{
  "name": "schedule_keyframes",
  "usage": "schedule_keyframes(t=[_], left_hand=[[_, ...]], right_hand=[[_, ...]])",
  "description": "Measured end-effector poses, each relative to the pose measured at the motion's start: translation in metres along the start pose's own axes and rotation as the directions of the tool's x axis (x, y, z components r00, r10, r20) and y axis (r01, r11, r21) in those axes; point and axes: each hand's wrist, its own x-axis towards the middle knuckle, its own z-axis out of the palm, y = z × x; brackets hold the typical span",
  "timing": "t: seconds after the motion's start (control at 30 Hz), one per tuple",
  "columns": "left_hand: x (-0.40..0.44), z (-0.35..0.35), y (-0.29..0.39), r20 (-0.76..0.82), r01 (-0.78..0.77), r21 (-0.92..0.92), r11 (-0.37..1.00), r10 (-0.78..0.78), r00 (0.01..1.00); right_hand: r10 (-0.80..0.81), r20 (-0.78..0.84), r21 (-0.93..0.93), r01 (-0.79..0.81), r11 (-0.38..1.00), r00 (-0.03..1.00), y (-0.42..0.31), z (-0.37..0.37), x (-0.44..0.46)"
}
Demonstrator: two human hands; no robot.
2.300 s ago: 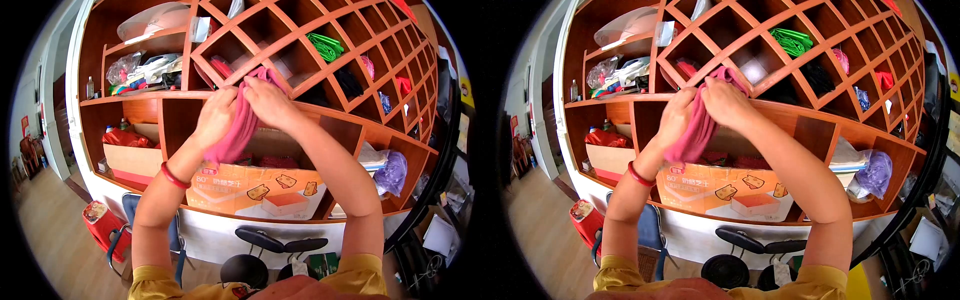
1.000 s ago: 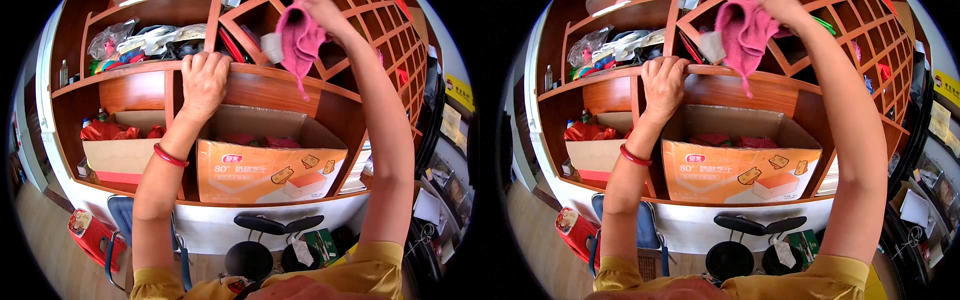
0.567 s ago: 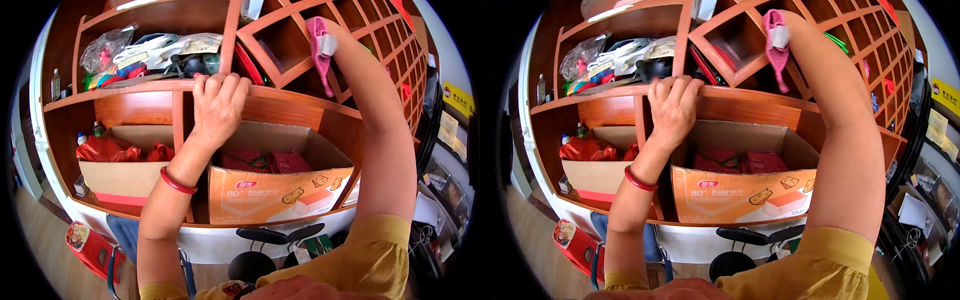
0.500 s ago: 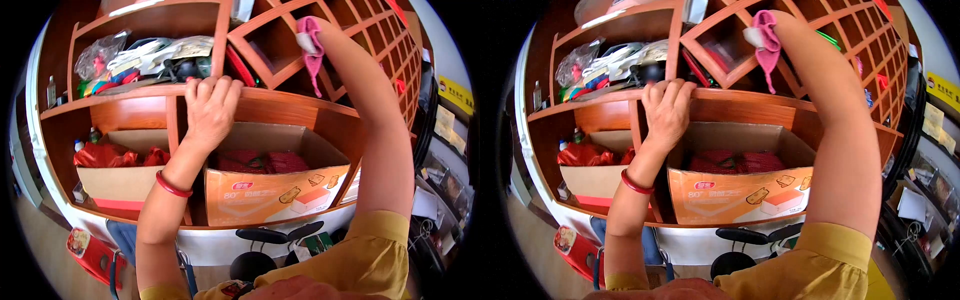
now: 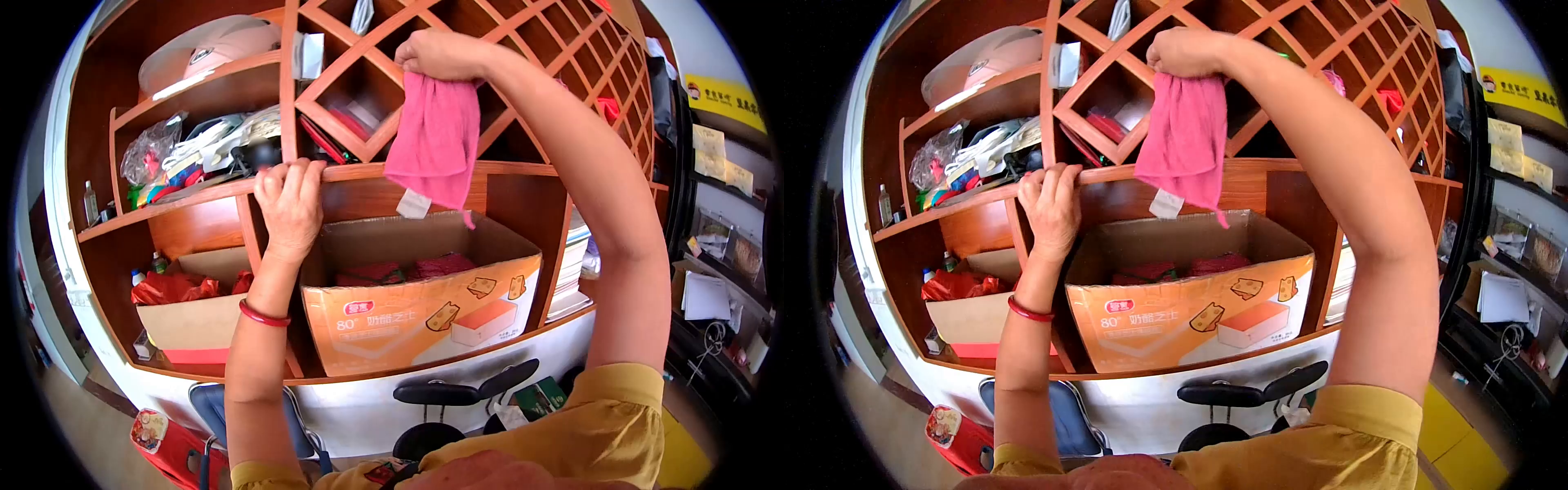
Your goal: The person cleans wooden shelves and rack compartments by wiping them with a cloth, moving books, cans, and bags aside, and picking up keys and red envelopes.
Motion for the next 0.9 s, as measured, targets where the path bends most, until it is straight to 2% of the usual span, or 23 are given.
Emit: schedule_keyframes(t=[0.1,0.13,0.17,0.23,0.27,0.33,0.37,0.43,0.47,0.5,0.67,0.9], left_hand=[[0.001,-0.001,0.003,-0.002,0.014,-0.013,1.000,-0.014,1.000],[0.002,-0.001,0.004,-0.002,0.019,-0.016,1.000,-0.019,1.000],[0.001,-0.001,0.004,0.003,0.025,-0.019,1.000,-0.025,1.000],[0.002,-0.002,0.005,0.000,0.022,-0.004,1.000,-0.022,1.000],[0.002,-0.002,0.005,-0.011,0.017,0.002,1.000,-0.017,1.000],[0.001,0.001,0.006,-0.020,0.033,-0.010,0.999,-0.033,0.999],[0.000,0.002,0.006,-0.033,0.042,-0.026,0.999,-0.043,0.999],[0.001,0.000,0.008,-0.020,0.053,-0.045,0.998,-0.054,0.998],[0.003,0.000,0.008,-0.016,0.059,-0.065,0.996,-0.060,0.998],[0.003,-0.001,0.008,-0.015,0.065,-0.086,0.994,-0.067,0.998],[0.004,0.001,0.006,-0.010,0.088,-0.064,0.994,-0.089,0.996],[0.001,0.001,0.003,-0.007,0.097,-0.061,0.993,-0.098,0.995]], right_hand=[[-0.120,-0.449,0.112,0.189,0.976,0.886,0.010,0.027,-0.039],[-0.058,-0.512,-0.014,0.059,0.998,0.857,0.014,0.040,-0.051],[-0.120,-0.593,-0.089,0.083,0.993,0.796,0.006,0.045,-0.066],[0.019,-0.451,-0.137,-0.090,0.986,0.892,-0.001,0.064,-0.090],[0.016,-0.447,-0.131,-0.083,0.988,0.894,0.004,0.067,-0.092],[0.199,-0.169,-0.019,-0.205,0.979,0.965,0.015,0.070,-0.092],[0.160,0.020,-0.069,-0.158,0.985,0.987,0.026,0.068,-0.083],[0.089,0.348,0.006,-0.097,0.995,0.933,0.037,0.056,-0.059],[0.195,0.490,0.087,-0.270,0.959,0.850,0.016,0.036,-0.054],[0.219,0.554,0.105,-0.328,0.939,0.803,0.014,0.034,-0.047],[0.208,0.651,0.153,-0.394,0.906,0.730,0.039,0.066,-0.018],[0.229,0.673,0.169,-0.447,0.878,0.703,0.049,0.087,0.000]])
